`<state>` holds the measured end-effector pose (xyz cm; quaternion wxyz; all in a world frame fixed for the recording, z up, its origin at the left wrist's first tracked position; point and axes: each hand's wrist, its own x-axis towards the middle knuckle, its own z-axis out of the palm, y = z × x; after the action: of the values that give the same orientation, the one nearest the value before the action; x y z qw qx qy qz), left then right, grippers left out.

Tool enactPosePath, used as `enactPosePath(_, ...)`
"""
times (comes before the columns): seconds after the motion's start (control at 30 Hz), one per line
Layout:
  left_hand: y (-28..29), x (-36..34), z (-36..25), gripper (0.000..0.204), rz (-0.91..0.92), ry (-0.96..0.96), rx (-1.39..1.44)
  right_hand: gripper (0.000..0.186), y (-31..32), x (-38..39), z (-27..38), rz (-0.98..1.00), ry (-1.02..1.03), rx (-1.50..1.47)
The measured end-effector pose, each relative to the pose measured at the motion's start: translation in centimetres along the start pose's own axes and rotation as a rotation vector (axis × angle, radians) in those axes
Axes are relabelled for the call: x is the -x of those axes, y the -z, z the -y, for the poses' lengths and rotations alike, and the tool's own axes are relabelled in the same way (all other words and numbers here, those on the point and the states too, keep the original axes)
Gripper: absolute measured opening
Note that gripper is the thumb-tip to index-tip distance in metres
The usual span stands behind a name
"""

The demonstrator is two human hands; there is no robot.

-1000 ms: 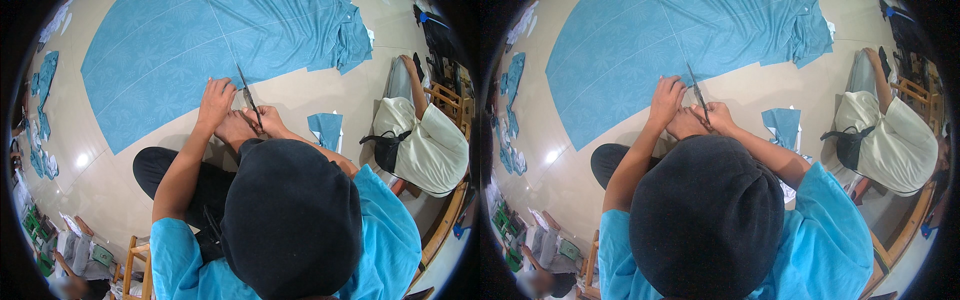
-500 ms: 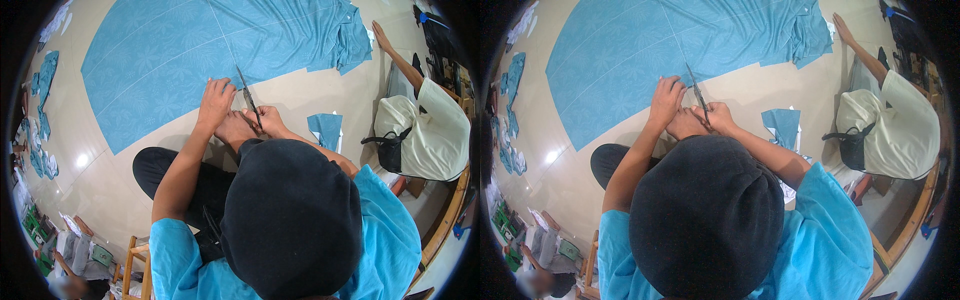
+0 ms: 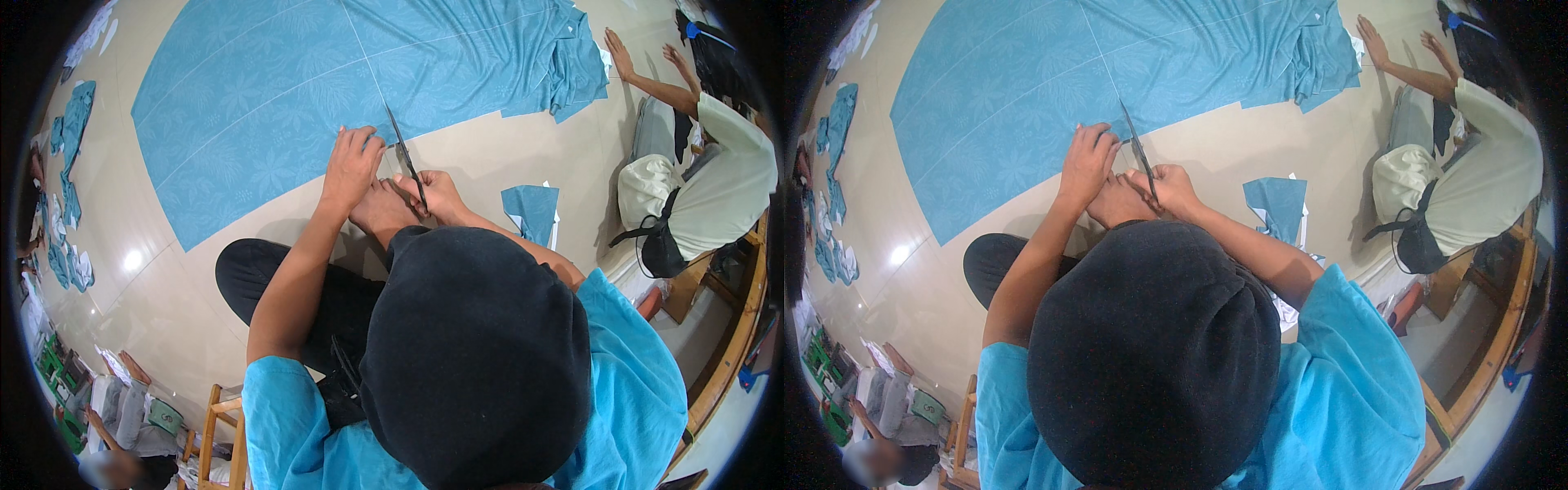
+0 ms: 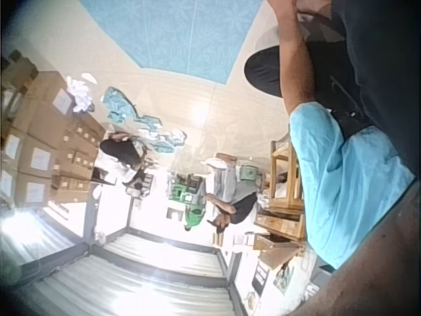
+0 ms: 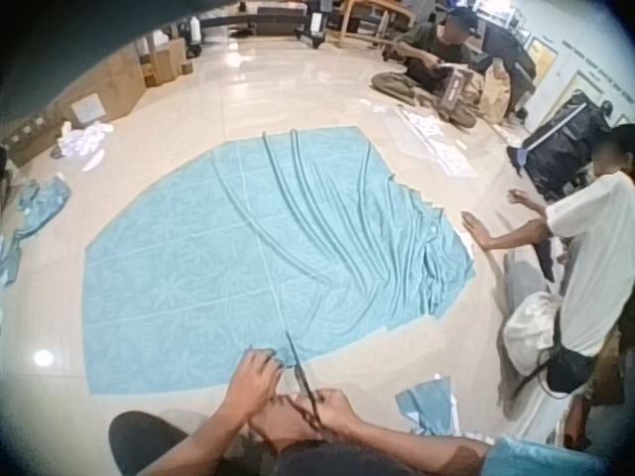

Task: The person cuts a large piece of light blue patterned fabric using shears while sitting on the floor. They follow marked lines, periodically lifting and repositioning the fabric to continue cutting along the pattern.

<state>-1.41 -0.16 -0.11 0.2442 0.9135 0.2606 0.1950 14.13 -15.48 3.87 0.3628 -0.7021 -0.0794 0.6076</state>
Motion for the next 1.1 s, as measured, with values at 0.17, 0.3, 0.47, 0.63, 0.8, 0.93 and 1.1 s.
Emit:
enactPosePath(0.17, 0.1, 0.1, 0.0, 0.016, 0.002, 0.0, 0.012, 0.047, -0.6, -0.5, 1.3, -0.038, -0.024, -0.034)
enactPosePath(0.3, 0.2, 0.1, 0.0, 0.015, 0.0, 0.002, 0.018, 0.046, -0.7, -0.7, 1.8, -0.001, -0.01, -0.07)
enactPosePath(0.47, 0.2, 0.1, 0.0, 0.015, -0.004, 0.006, 0.032, 0.045, -0.8, -0.8, 1.9, -0.018, -0.003, -0.069)
enactPosePath(0.63, 0.2, 0.1, 0.0, 0.015, 0.003, 0.002, 0.017, 0.044, -0.8, -0.7, 2.1, -0.036, -0.014, -0.047)
enactPosePath(0.8, 0.3, 0.1, 0.0, 0.016, 0.003, 0.006, 0.022, 0.045, -0.9, -0.6, 2.2, -0.029, -0.019, -0.065)
enactPosePath(0.93, 0.4, 0.1, 0.0, 0.015, 0.014, 0.008, 0.026, 0.045, -1.1, -0.5, 2.2, -0.032, -0.012, -0.059)
enactPosePath(1.1, 0.4, 0.0, 0.0, 0.015, 0.017, 0.006, 0.029, 0.046, -0.9, -0.5, 2.3, -0.033, -0.024, -0.047)
